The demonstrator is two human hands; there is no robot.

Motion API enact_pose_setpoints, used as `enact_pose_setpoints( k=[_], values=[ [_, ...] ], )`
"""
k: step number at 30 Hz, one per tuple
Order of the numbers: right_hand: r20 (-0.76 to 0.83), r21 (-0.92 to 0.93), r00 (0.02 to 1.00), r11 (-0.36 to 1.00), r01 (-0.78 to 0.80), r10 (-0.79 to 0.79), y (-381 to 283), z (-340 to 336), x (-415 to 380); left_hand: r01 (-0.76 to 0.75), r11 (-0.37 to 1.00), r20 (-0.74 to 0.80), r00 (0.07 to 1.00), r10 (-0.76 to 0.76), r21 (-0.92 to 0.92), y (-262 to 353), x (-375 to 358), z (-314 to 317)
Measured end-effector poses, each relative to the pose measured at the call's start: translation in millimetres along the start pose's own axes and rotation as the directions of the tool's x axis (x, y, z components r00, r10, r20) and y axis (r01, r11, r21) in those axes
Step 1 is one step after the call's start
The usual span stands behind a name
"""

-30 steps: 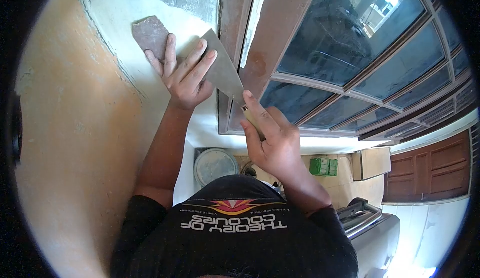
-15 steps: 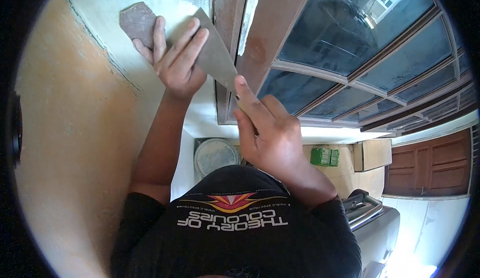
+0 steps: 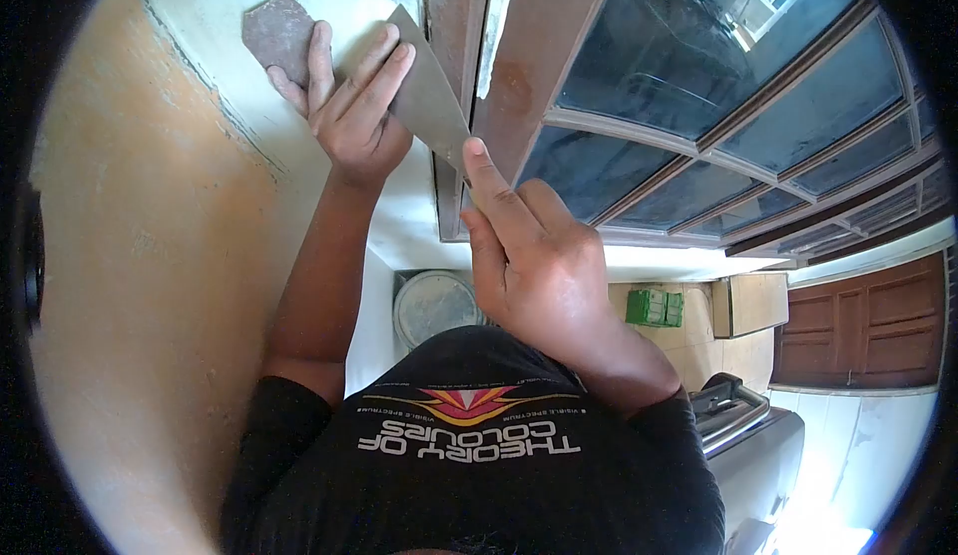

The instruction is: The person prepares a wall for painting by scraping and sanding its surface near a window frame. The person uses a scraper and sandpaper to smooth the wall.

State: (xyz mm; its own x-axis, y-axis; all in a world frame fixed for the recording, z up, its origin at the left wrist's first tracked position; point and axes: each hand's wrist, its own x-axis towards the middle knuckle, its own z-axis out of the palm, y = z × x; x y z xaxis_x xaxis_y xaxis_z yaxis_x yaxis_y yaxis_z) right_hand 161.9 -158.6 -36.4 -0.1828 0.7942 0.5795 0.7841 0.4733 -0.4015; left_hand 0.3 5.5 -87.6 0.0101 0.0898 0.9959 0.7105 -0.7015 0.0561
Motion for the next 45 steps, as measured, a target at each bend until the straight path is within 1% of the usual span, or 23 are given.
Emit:
enact_pose_setpoints(
  k=[3, 4, 6, 7, 9, 13, 16, 18, 21, 25, 28, 31, 34, 36, 37, 39, 43, 45],
  values=[
    [-0.006, -0.011, 1.000, 1.000, 0.000, -0.001, 6.5, -2.5, -1.7, -0.026, 0.999, 0.043, 0.999, 0.024, 0.029, 1.8, 0.6, -3.7],
    [-0.008, -0.013, 1.000, 1.000, 0.007, -0.007, 5.4, -1.0, 0.3, -0.028, 0.999, 0.037, 0.999, 0.026, 0.032, 1.5, 2.6, -4.3],
    [-0.025, -0.022, 1.000, 1.000, 0.010, -0.011, 1.7, 2.5, 0.0, 0.020, 1.000, 0.029, 0.999, -0.020, 0.001, 4.6, 3.3, -4.7],
    [-0.026, -0.024, 1.000, 1.000, 0.005, -0.006, 4.1, 2.6, -1.4, 0.020, 1.000, 0.031, 0.999, -0.020, -0.004, 4.4, 2.4, -3.8],
    [-0.042, -0.012, 0.999, 0.999, 0.030, -0.031, 8.7, 4.5, -2.4, -0.030, 0.999, 0.041, 0.999, 0.032, -0.038, 0.7, 0.3, -3.7],
    [-0.034, -0.012, 0.999, 1.000, 0.001, -0.002, 8.3, 4.1, -0.9, -0.016, 0.999, 0.037, 0.999, 0.017, -0.042, 1.8, 0.1, -0.7],
    [-0.023, -0.016, 1.000, 1.000, 0.005, -0.006, 8.1, 0.9, -3.5, 0.001, 1.000, 0.006, 1.000, -0.001, 0.012, 1.3, -1.0, 0.6],
    [-0.034, -0.016, 0.999, 1.000, -0.021, 0.021, 8.6, -1.3, -7.0, -0.027, 0.999, 0.045, 0.999, 0.025, 0.026, 4.5, 1.5, -2.4],
    [-0.047, -0.027, 0.999, 1.000, -0.005, 0.004, 7.3, 4.1, -6.1, -0.024, 0.999, 0.051, 0.998, 0.021, 0.046, 2.4, -0.3, -0.9],
    [-0.030, -0.042, 1.000, 0.999, -0.006, 0.005, 8.5, 1.4, -4.6, -0.035, 0.999, 0.053, 0.998, 0.033, 0.038, 0.8, -0.1, -1.4],
    [-0.044, -0.048, 0.999, 0.999, 0.000, -0.002, 9.3, 2.0, -3.5, 0.006, 1.000, 0.047, 0.999, -0.007, 0.018, 4.0, 0.4, 0.2],
    [-0.050, -0.021, 0.999, 1.000, -0.004, 0.003, 8.0, 1.8, -4.5, -0.012, 1.000, 0.036, 0.999, 0.011, 0.029, 3.0, 0.9, -0.7],
    [-0.039, -0.044, 0.999, 0.999, -0.007, 0.005, 7.5, -0.3, -1.0, 0.004, 0.998, 0.051, 0.999, -0.007, 0.060, 3.3, 0.5, -0.4],
    [-0.026, -0.051, 0.999, 0.998, 0.022, -0.023, 4.8, -1.0, -1.1, 0.010, 0.999, 0.045, 0.999, -0.012, 0.032, 0.2, 1.8, 0.1],
    [-0.029, -0.051, 0.999, 0.998, 0.021, -0.022, 5.3, -2.8, -3.6, 0.008, 0.999, 0.045, 0.999, -0.009, 0.031, 2.2, 1.3, -0.4],
    [-0.019, -0.043, 1.000, 0.999, -0.009, 0.008, 8.2, -7.5, -7.1, -0.076, 0.997, 0.029, 0.997, 0.077, -0.015, 5.5, 3.2, -1.6],
    [-0.040, -0.075, 0.999, 0.997, -0.002, -0.001, 7.7, 1.2, -6.9, -0.040, 0.999, 0.029, 0.999, 0.040, 0.023, 5.3, 1.2, 1.5],
    [-0.039, -0.041, 0.999, 0.999, 0.000, -0.002, 8.5, -0.1, -7.1, -0.030, 0.997, 0.042, 0.999, 0.028, 0.068, 2.8, 0.6, 0.8]
  ],
)
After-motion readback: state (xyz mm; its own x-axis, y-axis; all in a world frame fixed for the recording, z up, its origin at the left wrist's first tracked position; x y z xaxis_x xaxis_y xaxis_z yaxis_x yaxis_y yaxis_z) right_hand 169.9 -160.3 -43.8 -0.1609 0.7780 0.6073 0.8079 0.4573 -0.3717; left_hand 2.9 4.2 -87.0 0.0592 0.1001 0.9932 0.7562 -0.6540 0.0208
